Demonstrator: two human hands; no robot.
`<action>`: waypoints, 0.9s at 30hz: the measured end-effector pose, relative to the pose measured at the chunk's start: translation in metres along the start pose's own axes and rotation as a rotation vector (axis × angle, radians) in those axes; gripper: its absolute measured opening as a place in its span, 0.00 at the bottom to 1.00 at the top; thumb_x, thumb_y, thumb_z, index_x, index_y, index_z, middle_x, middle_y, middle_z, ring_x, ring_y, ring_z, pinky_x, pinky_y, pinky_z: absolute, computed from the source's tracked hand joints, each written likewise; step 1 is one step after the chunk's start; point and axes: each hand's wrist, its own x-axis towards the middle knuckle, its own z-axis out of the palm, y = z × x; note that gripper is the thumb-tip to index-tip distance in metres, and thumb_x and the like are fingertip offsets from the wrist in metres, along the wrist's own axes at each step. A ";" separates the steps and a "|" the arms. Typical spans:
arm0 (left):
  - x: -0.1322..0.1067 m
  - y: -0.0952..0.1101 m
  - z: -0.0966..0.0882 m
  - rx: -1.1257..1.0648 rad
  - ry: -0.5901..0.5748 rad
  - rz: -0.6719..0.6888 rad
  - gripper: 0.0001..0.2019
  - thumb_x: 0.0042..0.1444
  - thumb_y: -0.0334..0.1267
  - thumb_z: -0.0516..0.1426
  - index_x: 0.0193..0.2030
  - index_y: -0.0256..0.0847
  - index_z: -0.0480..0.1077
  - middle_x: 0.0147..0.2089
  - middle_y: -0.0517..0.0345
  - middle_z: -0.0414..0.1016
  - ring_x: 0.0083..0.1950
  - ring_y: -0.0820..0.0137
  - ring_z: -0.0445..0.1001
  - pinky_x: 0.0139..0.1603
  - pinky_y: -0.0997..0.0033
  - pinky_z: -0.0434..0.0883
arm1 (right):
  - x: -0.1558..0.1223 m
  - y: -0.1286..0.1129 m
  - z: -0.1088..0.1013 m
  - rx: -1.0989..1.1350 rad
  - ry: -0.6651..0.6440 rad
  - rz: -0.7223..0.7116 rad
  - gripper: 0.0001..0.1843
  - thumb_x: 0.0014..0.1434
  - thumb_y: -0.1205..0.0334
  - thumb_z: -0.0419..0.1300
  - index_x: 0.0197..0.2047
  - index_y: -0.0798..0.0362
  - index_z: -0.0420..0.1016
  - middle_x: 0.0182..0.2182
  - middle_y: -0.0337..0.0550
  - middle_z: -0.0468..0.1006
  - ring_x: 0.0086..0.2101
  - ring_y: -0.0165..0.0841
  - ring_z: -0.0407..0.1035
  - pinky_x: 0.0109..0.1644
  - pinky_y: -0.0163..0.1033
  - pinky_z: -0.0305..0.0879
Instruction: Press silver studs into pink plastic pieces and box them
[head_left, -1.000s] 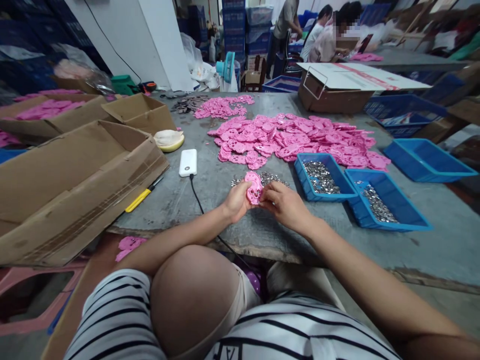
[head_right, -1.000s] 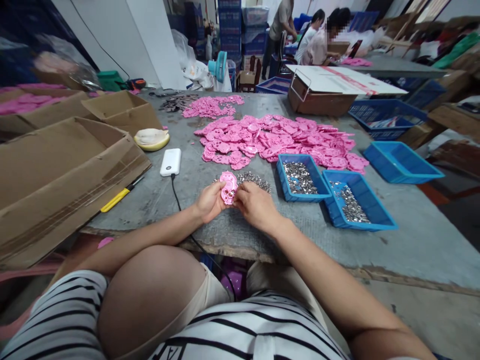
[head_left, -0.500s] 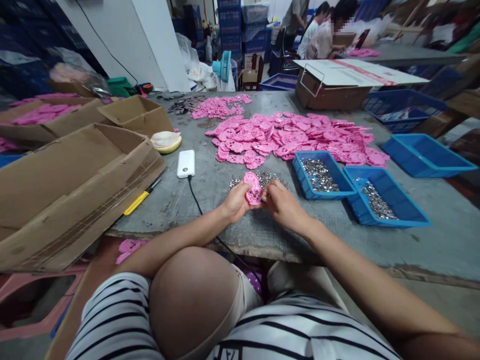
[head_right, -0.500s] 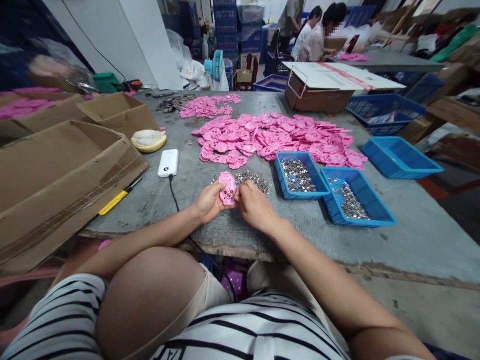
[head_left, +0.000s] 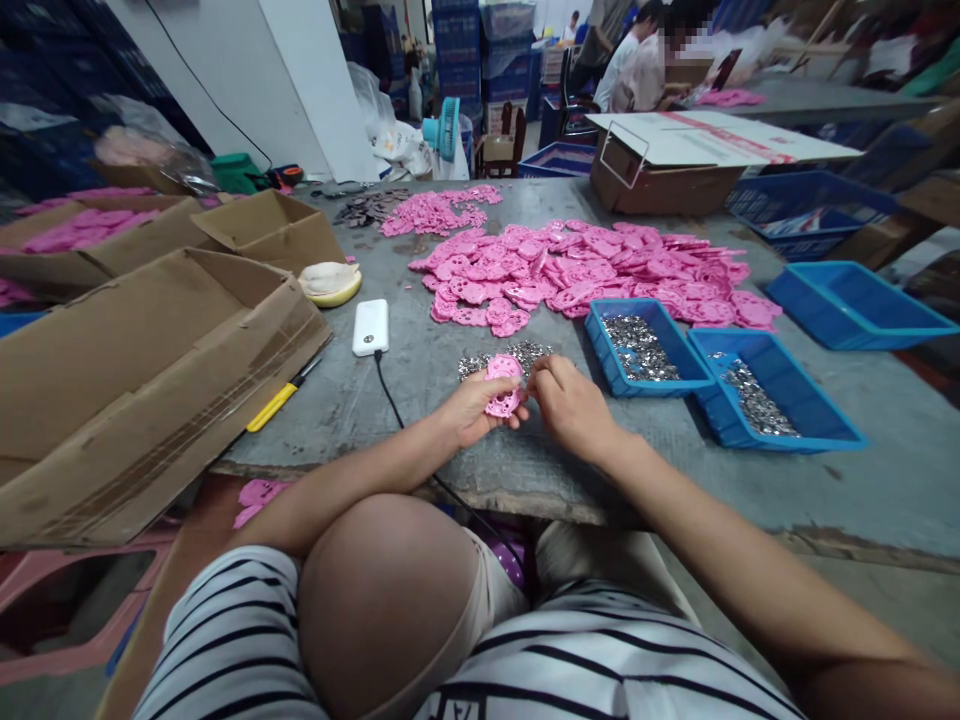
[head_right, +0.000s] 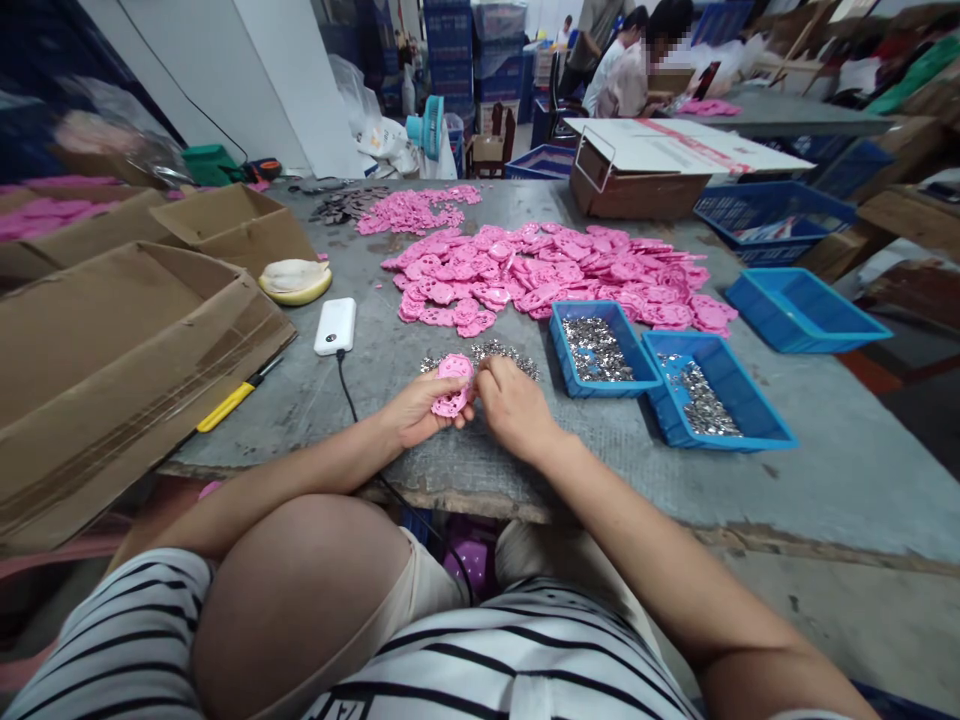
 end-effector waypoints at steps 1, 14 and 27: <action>0.000 0.000 0.000 0.011 -0.007 -0.011 0.04 0.50 0.28 0.58 0.32 0.34 0.66 0.22 0.58 0.71 0.19 0.71 0.72 0.16 0.76 0.66 | 0.000 0.001 0.000 -0.007 0.005 -0.003 0.09 0.63 0.72 0.49 0.36 0.53 0.68 0.38 0.51 0.71 0.37 0.39 0.63 0.37 0.41 0.63; 0.000 0.001 0.001 0.029 0.051 -0.036 0.03 0.48 0.25 0.56 0.29 0.34 0.66 0.20 0.58 0.69 0.19 0.70 0.71 0.16 0.76 0.65 | -0.003 0.001 0.002 0.022 0.079 -0.077 0.10 0.64 0.72 0.49 0.36 0.53 0.68 0.37 0.52 0.72 0.36 0.39 0.63 0.37 0.41 0.62; -0.001 -0.001 0.003 0.126 0.059 0.156 0.17 0.37 0.31 0.66 0.31 0.37 0.62 0.21 0.62 0.70 0.20 0.75 0.70 0.17 0.78 0.64 | 0.002 -0.002 0.001 1.244 0.018 0.776 0.13 0.52 0.51 0.62 0.29 0.52 0.70 0.21 0.34 0.66 0.22 0.28 0.57 0.27 0.36 0.55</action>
